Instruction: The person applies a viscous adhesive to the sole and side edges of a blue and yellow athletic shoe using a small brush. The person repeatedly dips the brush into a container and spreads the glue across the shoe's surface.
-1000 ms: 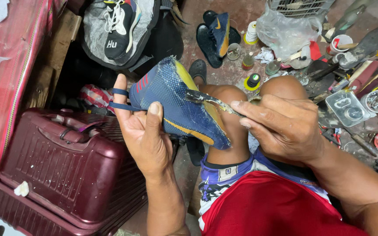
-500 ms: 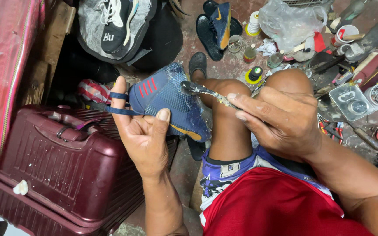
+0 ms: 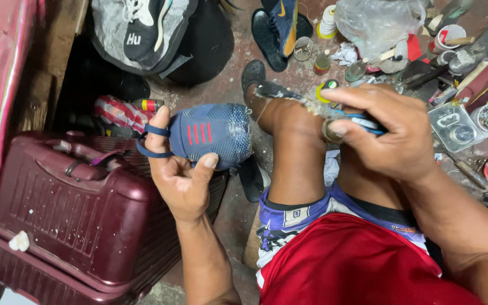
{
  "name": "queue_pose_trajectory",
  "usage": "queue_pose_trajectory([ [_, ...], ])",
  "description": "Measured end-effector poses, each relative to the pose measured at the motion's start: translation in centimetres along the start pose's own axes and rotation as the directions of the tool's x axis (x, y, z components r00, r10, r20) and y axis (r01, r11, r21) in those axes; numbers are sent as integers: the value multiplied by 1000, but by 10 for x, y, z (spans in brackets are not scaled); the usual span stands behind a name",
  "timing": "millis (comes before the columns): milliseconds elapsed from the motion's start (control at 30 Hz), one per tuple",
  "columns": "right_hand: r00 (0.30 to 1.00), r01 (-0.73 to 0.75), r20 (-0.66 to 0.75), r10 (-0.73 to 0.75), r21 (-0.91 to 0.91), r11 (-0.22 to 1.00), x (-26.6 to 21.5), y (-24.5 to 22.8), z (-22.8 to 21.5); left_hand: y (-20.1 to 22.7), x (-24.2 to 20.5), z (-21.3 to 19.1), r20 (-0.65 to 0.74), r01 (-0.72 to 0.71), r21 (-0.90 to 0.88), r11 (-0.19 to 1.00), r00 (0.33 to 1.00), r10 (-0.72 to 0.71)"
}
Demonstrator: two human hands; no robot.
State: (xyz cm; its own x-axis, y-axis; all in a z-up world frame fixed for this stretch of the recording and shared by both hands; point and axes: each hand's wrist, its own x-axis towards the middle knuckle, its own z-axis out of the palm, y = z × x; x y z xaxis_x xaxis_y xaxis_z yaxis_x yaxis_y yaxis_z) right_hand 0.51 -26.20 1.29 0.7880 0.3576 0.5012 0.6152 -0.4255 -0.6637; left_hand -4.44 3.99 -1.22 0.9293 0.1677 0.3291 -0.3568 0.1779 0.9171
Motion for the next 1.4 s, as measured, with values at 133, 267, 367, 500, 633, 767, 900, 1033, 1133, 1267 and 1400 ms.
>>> queue_pose_trajectory([
  [133, 997, -35, 74, 22, 182, 983, -6, 20, 1, -9, -4, -11, 25, 21, -11, 1000, 999, -21],
  [267, 991, -48, 133, 19, 221, 974, -13, 33, 5, -12, -6, -19, 89, 52, 29, 998, 994, -55],
  [367, 994, -6, 105, -21, 247, 969, -16, 37, 7, -13, -8, -20, 117, 51, 64, 997, 991, -58],
  [500, 989, -56, 149, 23, 221, 974, -17, 39, 9, -14, -8, -17, 125, 80, 76, 994, 988, -89],
  [633, 985, -52, 174, 13, 223, 973, -18, 41, 9, -14, -7, -13, 125, 111, 96, 989, 984, -123],
  [767, 979, -33, 202, -9, 205, 978, -18, 43, 8, -11, -4, -9, 124, 150, 76, 986, 980, -158],
  [900, 977, 20, 206, -58, 184, 983, -16, 43, 8, -7, 0, -6, 132, 166, 69, 984, 976, -174],
  [1033, 972, 33, 223, -74, 185, 982, -15, 41, 9, -4, 3, -4, 145, 179, 85, 980, 971, -190],
  [1133, 971, 1, 235, -47, 194, 981, -15, 37, 9, -3, 5, -1, 147, 218, 45, 975, 964, -222],
  [1267, 967, 46, 240, -85, 165, 985, -12, 35, 13, -3, 8, 0, 155, 231, 69, 971, 959, -239],
  [1400, 943, 73, 295, -152, 262, 962, -13, 35, 14, -8, 9, -3, 162, 252, 29, 967, 954, -254],
])
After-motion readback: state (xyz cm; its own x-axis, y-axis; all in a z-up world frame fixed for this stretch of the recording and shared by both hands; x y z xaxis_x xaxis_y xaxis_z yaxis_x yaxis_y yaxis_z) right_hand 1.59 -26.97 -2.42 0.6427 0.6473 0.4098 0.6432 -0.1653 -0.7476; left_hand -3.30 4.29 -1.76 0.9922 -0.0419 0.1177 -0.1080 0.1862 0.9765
